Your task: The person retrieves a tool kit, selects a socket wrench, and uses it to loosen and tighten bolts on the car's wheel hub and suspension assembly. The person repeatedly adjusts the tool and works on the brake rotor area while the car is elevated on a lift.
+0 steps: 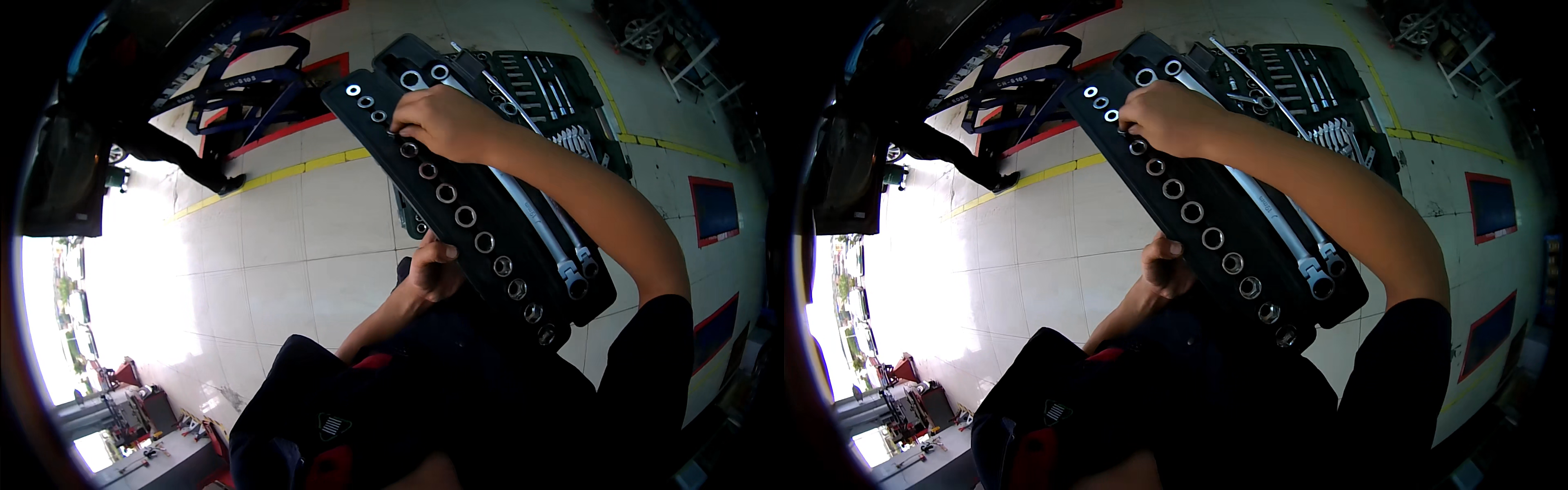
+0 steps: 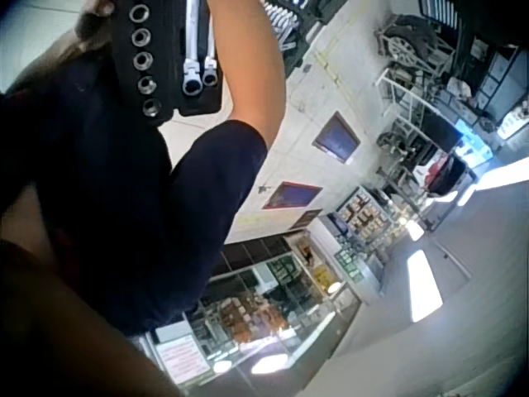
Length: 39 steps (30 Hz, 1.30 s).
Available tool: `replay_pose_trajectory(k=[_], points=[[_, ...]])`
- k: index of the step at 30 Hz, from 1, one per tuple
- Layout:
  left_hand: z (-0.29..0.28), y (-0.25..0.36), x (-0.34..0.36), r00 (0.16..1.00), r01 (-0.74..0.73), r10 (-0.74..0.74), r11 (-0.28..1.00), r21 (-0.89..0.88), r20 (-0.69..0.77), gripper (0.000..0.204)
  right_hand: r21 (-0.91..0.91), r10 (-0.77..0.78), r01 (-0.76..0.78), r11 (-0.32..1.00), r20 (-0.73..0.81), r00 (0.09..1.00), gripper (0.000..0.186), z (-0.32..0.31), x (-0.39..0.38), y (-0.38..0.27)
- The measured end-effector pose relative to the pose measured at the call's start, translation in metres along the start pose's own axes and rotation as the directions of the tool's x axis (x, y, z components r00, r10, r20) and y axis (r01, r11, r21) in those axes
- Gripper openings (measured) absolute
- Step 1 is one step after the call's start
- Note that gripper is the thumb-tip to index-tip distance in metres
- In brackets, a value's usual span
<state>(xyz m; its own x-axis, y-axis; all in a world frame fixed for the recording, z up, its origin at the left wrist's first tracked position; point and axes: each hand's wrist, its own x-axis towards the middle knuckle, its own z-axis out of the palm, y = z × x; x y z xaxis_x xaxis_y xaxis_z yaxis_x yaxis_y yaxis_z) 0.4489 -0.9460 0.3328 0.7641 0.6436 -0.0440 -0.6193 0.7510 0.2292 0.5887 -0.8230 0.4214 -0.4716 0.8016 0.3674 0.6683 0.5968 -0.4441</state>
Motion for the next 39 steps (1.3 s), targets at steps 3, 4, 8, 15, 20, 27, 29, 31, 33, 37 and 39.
replay_pose_trajectory(k=[3,4,8,15,20,27,29,31,33,37,39], points=[[0.0,-0.001,-0.001,1.0,-0.018,0.019,0.999,0.032,-0.015,0.064,-0.181,-0.081,0.087,0.98,0.04,0.996,0.012,-0.006,-0.006,-0.006],[-0.002,-0.001,-0.002,1.0,-0.019,0.019,0.999,0.048,-0.015,0.064,-0.244,-0.126,0.132,0.961,0.041,0.991,0.013,-0.004,-0.005,-0.007],[-0.008,-0.002,-0.001,0.999,-0.023,0.021,0.998,0.063,0.045,0.066,-0.397,-0.178,0.218,0.891,0.135,0.975,0.015,-0.009,-0.004,-0.015],[-0.004,-0.002,-0.001,0.999,-0.027,0.026,0.999,0.034,0.023,0.068,-0.361,-0.136,0.233,0.903,0.274,0.952,0.019,-0.006,0.015,-0.011],[0.0,-0.003,0.001,0.999,-0.028,0.026,0.999,0.039,0.032,0.067,-0.396,-0.057,0.175,0.902,0.292,0.955,0.025,-0.007,0.02,-0.011],[0.013,0.008,-0.006,0.989,-0.148,0.148,0.989,-0.008,0.004,0.058,-0.159,0.03,0.017,0.987,0.291,0.956,0.024,-0.085,-0.043,-0.081],[0.002,0.026,0.0,0.983,-0.185,0.186,0.982,0.035,-0.015,0.058,-0.098,0.082,-0.045,0.994,0.418,0.905,0.02,-0.086,-0.077,-0.088],[0.002,0.032,0.003,0.974,-0.226,0.226,0.974,0.027,-0.006,0.056,-0.092,0.146,-0.117,0.989,0.449,0.881,0.02,-0.079,-0.104,-0.09],[0.001,0.038,0.005,0.969,-0.248,0.248,0.969,0.018,-0.001,0.055,-0.079,0.24,-0.229,0.97,0.424,0.873,0.02,-0.071,-0.117,-0.09],[0.006,0.042,0.006,0.96,-0.281,0.281,0.96,-0.003,0.005,0.055,-0.008,0.317,-0.341,0.94,0.392,0.864,0.015,-0.056,-0.121,-0.083],[0.006,0.043,0.006,0.956,-0.293,0.293,0.956,0.007,0.001,0.055,0.001,0.298,-0.324,0.946,0.392,0.87,0.013,-0.051,-0.119,-0.082]])
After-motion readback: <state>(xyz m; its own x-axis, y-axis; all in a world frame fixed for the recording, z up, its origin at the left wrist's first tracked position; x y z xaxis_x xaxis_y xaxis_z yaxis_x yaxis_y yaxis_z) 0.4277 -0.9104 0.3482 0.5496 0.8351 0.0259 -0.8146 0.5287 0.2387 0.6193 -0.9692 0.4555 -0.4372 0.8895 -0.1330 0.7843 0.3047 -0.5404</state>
